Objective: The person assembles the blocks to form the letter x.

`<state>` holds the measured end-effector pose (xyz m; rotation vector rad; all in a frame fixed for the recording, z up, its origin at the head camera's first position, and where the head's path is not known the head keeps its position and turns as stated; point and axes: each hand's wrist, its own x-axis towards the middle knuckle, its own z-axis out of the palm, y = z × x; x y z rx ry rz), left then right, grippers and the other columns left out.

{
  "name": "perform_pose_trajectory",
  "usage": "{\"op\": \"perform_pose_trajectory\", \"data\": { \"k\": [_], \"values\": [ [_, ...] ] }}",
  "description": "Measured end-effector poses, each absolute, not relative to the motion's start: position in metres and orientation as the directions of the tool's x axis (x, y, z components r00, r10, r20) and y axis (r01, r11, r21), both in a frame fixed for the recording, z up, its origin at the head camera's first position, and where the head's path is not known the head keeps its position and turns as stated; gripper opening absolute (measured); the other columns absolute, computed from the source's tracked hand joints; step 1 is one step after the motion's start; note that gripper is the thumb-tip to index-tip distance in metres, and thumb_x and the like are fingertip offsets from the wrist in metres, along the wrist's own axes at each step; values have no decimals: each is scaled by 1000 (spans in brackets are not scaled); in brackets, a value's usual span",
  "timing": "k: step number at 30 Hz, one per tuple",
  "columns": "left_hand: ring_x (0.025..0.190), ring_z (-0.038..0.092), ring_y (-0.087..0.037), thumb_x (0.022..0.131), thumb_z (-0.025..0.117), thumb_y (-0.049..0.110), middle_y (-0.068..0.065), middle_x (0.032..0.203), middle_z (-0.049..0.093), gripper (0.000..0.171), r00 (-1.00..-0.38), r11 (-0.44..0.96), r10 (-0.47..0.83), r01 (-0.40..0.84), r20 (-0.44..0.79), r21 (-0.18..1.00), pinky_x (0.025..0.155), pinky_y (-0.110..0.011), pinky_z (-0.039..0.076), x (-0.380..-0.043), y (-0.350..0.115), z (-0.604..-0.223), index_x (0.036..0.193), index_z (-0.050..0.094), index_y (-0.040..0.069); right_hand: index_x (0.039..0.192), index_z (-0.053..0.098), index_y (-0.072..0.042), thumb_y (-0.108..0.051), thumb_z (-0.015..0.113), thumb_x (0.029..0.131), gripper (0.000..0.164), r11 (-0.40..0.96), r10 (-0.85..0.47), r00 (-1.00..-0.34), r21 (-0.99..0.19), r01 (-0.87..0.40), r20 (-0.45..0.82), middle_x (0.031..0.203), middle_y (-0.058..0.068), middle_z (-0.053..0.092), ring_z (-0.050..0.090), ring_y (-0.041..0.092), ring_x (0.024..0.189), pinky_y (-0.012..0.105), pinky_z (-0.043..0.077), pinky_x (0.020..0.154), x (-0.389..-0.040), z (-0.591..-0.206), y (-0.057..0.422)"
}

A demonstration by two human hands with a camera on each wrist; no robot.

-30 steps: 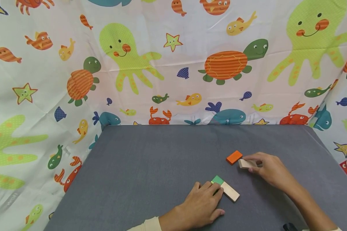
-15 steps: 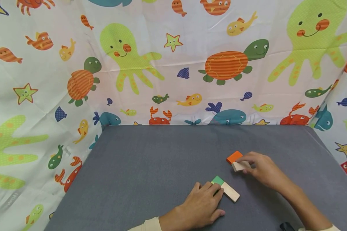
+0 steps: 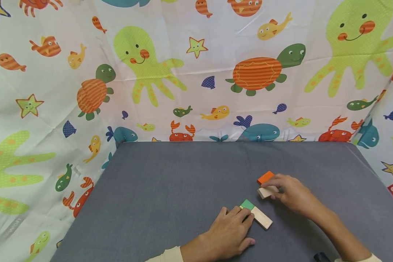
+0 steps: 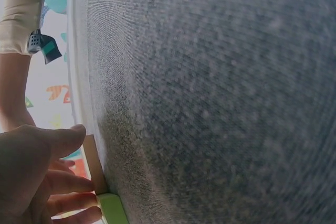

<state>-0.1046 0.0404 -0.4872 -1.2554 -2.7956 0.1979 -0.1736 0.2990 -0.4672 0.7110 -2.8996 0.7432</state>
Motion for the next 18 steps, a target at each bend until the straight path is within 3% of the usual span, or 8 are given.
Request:
{"op": "perform_pose_trajectory", "data": {
  "k": [3, 10, 18],
  "values": [
    [119, 51, -2, 100, 55, 71, 16, 133, 54, 65, -663, 658, 748, 738, 21, -151, 84, -28, 41, -104, 40, -487, 147, 59, 26, 113, 83, -19, -1, 91, 78, 41, 769, -434, -887, -447, -457, 162, 118, 5, 76, 68, 41, 115, 64, 53, 91, -174, -468, 296],
    [118, 51, -3, 100, 55, 71, 15, 131, 55, 65, -659, 655, 751, 735, 43, -177, 83, -28, 40, -103, 39, -488, 146, 60, 26, 113, 83, -23, 1, 90, 77, 43, 764, -464, -868, -418, -492, 174, 119, 0, 76, 70, 28, 108, 56, 55, 89, -175, -470, 290],
    [118, 51, -3, 100, 55, 71, 15, 133, 55, 64, -654, 650, 755, 737, 48, -185, 80, -28, 39, -103, 40, -487, 146, 60, 26, 113, 82, -24, 2, 88, 80, 42, 756, -482, -866, -436, -488, 134, 120, 2, 76, 70, 30, 109, 58, 55, 90, -175, -469, 285]
  ]
}}
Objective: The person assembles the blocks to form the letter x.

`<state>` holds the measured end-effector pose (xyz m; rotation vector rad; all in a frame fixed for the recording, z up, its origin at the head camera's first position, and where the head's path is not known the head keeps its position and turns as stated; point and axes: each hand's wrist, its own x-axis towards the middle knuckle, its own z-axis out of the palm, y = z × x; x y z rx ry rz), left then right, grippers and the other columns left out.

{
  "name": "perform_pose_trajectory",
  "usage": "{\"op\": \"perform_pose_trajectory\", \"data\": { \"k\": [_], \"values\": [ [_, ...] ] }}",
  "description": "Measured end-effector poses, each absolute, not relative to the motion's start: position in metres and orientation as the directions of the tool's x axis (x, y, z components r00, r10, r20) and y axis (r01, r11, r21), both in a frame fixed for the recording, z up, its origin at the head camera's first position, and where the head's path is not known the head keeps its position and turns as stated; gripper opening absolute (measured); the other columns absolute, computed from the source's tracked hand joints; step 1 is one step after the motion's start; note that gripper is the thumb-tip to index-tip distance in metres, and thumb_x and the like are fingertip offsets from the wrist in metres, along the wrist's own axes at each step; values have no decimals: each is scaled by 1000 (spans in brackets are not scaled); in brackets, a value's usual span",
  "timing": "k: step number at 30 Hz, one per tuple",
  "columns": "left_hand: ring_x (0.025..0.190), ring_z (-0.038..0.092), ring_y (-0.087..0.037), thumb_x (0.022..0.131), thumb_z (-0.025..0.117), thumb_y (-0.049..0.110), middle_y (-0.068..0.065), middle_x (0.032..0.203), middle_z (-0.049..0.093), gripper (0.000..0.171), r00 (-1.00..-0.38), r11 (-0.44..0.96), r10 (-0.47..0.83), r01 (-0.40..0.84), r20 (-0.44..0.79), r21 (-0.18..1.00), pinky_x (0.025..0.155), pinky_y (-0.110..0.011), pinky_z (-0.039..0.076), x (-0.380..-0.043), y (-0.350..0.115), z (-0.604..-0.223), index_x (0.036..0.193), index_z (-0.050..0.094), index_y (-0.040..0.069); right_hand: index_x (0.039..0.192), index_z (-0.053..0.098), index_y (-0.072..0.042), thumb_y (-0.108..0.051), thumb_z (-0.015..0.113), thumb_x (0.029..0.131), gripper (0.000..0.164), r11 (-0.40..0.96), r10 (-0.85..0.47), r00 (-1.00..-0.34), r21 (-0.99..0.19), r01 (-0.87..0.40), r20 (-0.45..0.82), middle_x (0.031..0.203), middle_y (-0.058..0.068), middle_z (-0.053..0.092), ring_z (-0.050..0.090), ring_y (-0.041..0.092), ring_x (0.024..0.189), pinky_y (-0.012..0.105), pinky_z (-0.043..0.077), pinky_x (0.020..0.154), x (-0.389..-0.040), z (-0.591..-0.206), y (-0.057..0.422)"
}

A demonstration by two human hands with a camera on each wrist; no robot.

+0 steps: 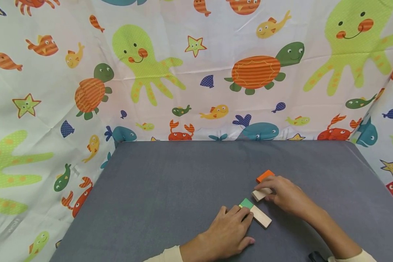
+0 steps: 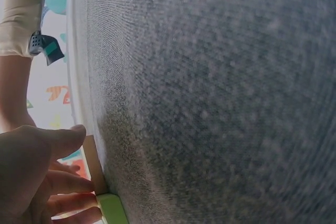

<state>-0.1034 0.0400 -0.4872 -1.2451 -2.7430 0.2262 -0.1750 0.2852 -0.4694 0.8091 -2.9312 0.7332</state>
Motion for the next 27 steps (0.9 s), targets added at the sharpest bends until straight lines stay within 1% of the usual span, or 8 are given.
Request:
{"op": "perform_pose_trajectory", "data": {
  "k": [3, 6, 12, 18, 20, 27],
  "values": [
    [119, 52, -3, 101, 54, 70, 15, 134, 55, 65, -650, 644, 759, 744, 28, -176, 81, -27, 40, -104, 40, -486, 148, 59, 25, 114, 82, -24, 2, 87, 81, 42, 758, -483, -867, -436, -486, 125, 120, 2, 76, 70, 30, 110, 59, 55, 89, -175, -469, 283],
    [120, 52, -3, 102, 52, 69, 14, 136, 55, 66, -646, 639, 763, 751, 13, -166, 82, -28, 42, -105, 39, -486, 149, 59, 24, 114, 82, -24, 2, 88, 80, 42, 758, -490, -860, -420, -500, 139, 119, 0, 76, 70, 29, 109, 56, 55, 88, -175, -470, 282],
    [123, 52, -4, 103, 51, 69, 13, 139, 54, 66, -647, 639, 762, 754, -8, -152, 85, -29, 44, -106, 39, -485, 151, 57, 24, 113, 82, -24, 2, 87, 81, 42, 753, -508, -851, -411, -513, 133, 121, 3, 75, 69, 31, 110, 55, 55, 87, -177, -470, 280],
    [123, 51, -4, 102, 51, 69, 14, 138, 54, 66, -650, 641, 760, 753, -13, -153, 85, -29, 44, -107, 40, -486, 150, 57, 24, 114, 82, -24, 1, 87, 81, 41, 751, -514, -852, -427, -503, 99, 122, 4, 75, 69, 32, 111, 53, 55, 84, -180, -471, 279],
    [123, 51, -4, 102, 51, 70, 14, 138, 54, 66, -650, 641, 760, 753, -15, -153, 85, -29, 44, -107, 40, -485, 150, 57, 24, 113, 82, -25, 1, 87, 81, 41, 753, -515, -852, -428, -501, 91, 122, 4, 75, 69, 32, 111, 54, 55, 85, -180, -472, 279],
    [121, 52, -3, 102, 52, 70, 14, 135, 55, 66, -648, 638, 762, 752, -6, -166, 84, -29, 44, -105, 40, -484, 149, 59, 24, 112, 83, -25, 2, 86, 81, 42, 737, -543, -835, -426, -525, 88, 121, 3, 76, 70, 32, 111, 52, 56, 85, -183, -476, 277]
  ]
}}
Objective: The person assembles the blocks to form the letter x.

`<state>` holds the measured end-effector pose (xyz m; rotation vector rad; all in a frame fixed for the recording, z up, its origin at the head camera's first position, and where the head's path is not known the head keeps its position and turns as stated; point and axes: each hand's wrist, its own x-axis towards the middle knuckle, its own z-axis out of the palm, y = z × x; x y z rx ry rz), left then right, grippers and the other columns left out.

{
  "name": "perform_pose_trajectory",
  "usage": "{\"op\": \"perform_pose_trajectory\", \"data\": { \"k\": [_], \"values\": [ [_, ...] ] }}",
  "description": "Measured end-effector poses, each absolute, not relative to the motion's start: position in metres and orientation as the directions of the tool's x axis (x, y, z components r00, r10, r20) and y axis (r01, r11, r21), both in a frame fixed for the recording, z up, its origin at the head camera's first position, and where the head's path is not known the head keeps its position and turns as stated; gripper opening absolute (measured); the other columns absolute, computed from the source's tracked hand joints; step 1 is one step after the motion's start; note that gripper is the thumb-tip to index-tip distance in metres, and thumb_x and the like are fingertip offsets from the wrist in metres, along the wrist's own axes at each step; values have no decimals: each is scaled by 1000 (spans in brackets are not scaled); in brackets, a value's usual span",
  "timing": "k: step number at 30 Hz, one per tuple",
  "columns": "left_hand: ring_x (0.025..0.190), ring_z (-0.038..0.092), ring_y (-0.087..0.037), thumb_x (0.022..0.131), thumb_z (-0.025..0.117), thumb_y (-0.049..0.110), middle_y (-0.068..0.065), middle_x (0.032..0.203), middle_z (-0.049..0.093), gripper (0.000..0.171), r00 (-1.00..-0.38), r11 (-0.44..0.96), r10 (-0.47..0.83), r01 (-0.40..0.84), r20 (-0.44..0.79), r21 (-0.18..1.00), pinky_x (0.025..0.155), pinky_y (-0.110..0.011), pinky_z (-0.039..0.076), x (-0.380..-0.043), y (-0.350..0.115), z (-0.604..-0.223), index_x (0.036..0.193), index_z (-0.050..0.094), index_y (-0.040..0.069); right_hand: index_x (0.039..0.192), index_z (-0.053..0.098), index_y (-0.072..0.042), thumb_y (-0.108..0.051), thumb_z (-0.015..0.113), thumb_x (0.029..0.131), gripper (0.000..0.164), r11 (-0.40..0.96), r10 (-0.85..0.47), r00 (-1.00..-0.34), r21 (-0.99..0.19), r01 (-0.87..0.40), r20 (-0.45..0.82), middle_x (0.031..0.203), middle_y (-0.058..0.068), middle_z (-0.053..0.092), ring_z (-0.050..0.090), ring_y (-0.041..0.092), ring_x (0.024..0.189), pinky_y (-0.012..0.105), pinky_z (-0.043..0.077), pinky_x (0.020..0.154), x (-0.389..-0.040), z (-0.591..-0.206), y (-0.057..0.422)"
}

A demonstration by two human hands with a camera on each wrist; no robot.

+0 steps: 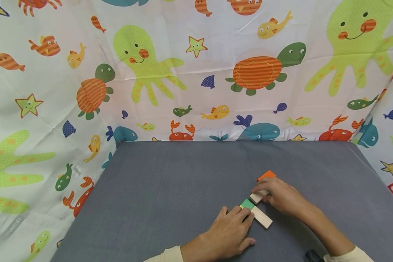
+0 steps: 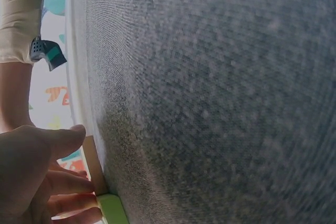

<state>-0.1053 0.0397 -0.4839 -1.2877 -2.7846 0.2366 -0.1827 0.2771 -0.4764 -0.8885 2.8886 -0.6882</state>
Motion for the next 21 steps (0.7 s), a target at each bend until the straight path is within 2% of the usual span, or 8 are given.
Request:
{"op": "perform_pose_trajectory", "data": {
  "k": [9, 21],
  "values": [
    [119, 51, -3, 101, 52, 71, 15, 134, 54, 66, -643, 634, 766, 752, 7, -181, 83, -29, 43, -105, 40, -485, 148, 58, 25, 114, 82, -24, 2, 86, 82, 42, 731, -550, -831, -431, -529, 87, 124, 7, 74, 68, 36, 116, 61, 54, 92, -181, -480, 274],
    [119, 51, -4, 101, 53, 70, 15, 133, 54, 65, -639, 633, 769, 752, 32, -181, 82, -29, 42, -105, 39, -486, 146, 60, 25, 115, 83, -23, 3, 85, 83, 41, 732, -555, -829, -433, -526, 67, 125, 7, 74, 67, 38, 119, 65, 52, 95, -181, -479, 269]
  ]
}}
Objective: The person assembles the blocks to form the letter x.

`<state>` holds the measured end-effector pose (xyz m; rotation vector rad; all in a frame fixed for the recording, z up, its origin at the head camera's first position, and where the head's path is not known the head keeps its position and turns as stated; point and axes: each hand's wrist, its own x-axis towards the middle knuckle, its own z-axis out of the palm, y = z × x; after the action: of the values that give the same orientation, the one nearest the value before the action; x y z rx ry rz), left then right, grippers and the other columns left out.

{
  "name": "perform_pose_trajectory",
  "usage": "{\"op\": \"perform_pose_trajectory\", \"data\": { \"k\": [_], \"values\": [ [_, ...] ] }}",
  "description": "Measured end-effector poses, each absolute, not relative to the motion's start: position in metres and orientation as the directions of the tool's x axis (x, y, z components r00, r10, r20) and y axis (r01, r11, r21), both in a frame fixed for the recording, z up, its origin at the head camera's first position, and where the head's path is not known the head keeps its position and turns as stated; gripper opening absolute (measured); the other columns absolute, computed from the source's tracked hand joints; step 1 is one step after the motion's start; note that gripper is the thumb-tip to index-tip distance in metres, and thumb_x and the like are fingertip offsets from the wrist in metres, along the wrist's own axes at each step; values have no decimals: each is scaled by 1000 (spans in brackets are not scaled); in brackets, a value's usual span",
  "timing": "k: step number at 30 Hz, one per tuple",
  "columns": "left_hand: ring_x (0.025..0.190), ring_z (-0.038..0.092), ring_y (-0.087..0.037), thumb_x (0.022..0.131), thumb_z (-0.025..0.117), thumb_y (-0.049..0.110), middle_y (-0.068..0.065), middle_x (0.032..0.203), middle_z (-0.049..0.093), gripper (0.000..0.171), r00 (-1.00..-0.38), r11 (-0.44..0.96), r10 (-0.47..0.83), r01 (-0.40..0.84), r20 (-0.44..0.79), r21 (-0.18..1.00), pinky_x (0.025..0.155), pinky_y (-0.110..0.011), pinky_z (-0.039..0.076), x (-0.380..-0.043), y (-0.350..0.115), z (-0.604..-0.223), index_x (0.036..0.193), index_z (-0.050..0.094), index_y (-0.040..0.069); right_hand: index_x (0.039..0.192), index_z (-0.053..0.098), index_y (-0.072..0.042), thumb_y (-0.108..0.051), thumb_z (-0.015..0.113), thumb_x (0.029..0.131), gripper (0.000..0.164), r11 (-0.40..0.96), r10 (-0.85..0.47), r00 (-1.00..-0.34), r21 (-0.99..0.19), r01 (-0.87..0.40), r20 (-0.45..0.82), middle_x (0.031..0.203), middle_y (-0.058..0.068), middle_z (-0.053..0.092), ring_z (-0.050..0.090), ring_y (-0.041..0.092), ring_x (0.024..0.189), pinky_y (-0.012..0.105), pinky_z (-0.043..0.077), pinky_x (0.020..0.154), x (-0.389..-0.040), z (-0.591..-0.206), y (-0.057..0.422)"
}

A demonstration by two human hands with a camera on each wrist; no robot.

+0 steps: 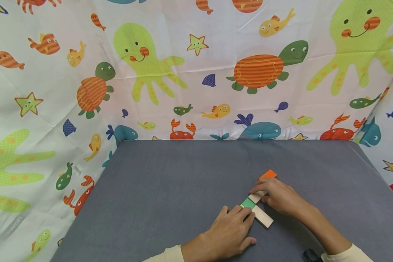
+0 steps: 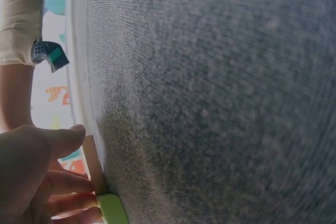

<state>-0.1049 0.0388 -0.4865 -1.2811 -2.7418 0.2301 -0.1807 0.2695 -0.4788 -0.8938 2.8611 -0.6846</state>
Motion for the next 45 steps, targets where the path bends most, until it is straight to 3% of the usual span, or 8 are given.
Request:
{"op": "perform_pose_trajectory", "data": {
  "k": [34, 45],
  "values": [
    [122, 51, -4, 102, 52, 70, 14, 137, 54, 65, -642, 634, 767, 758, -2, -150, 87, -30, 45, -105, 39, -486, 149, 58, 25, 117, 82, -22, 1, 86, 83, 41, 743, -543, -836, -421, -520, 73, 129, 7, 72, 63, 40, 121, 69, 48, 97, -175, -480, 268],
    [128, 51, -8, 103, 48, 70, 11, 143, 51, 67, -657, 650, 753, 751, -29, -119, 92, -32, 48, -105, 40, -486, 151, 56, 25, 113, 83, -23, -1, 90, 79, 41, 741, -530, -833, -388, -547, 162, 125, 4, 73, 64, 36, 117, 64, 52, 93, -171, -479, 272]
  ]
}}
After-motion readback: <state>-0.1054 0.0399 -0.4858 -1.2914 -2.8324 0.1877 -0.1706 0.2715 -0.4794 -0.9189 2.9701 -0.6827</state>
